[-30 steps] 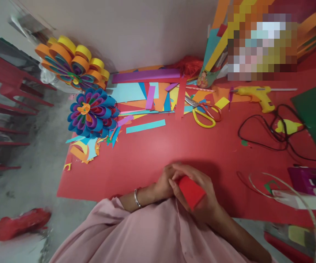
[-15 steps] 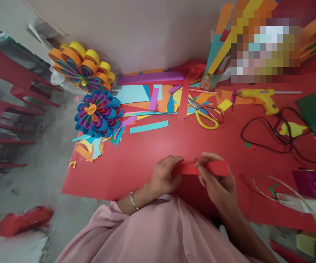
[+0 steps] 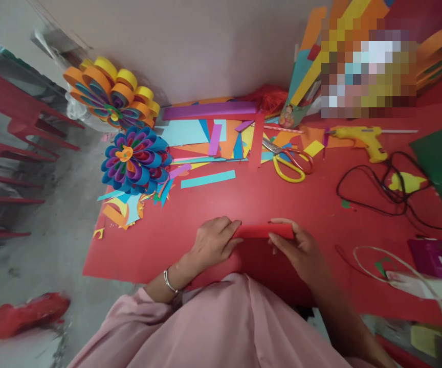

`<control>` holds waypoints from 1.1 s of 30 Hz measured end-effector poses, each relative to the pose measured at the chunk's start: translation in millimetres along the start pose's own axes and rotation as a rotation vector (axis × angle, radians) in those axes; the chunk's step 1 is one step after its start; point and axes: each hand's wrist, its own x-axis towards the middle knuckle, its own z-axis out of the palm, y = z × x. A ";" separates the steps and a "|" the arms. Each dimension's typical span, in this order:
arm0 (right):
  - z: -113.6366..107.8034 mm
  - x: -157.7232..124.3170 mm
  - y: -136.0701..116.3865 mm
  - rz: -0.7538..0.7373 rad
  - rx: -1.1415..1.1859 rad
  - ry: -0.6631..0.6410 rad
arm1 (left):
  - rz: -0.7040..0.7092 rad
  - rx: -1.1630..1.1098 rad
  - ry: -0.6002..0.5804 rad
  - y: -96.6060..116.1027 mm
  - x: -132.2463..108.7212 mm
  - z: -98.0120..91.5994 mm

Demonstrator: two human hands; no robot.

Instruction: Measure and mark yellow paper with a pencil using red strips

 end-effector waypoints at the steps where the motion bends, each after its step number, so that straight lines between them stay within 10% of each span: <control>1: -1.3 1.6 -0.1 0.009 -0.038 0.016 | 0.016 0.042 -0.006 -4.0 1.1 0.1; 16: 20.3 37.2 2.5 -0.794 -1.157 0.049 | 0.152 0.233 -0.033 -38.2 21.0 -3.2; 25: 27.2 49.7 8.7 -0.844 -1.114 0.013 | 0.109 0.165 -0.061 -46.8 28.5 -16.4; 33: 25.5 47.7 5.9 -0.753 -1.115 -0.035 | -0.077 0.203 -0.138 -134.5 84.4 -65.2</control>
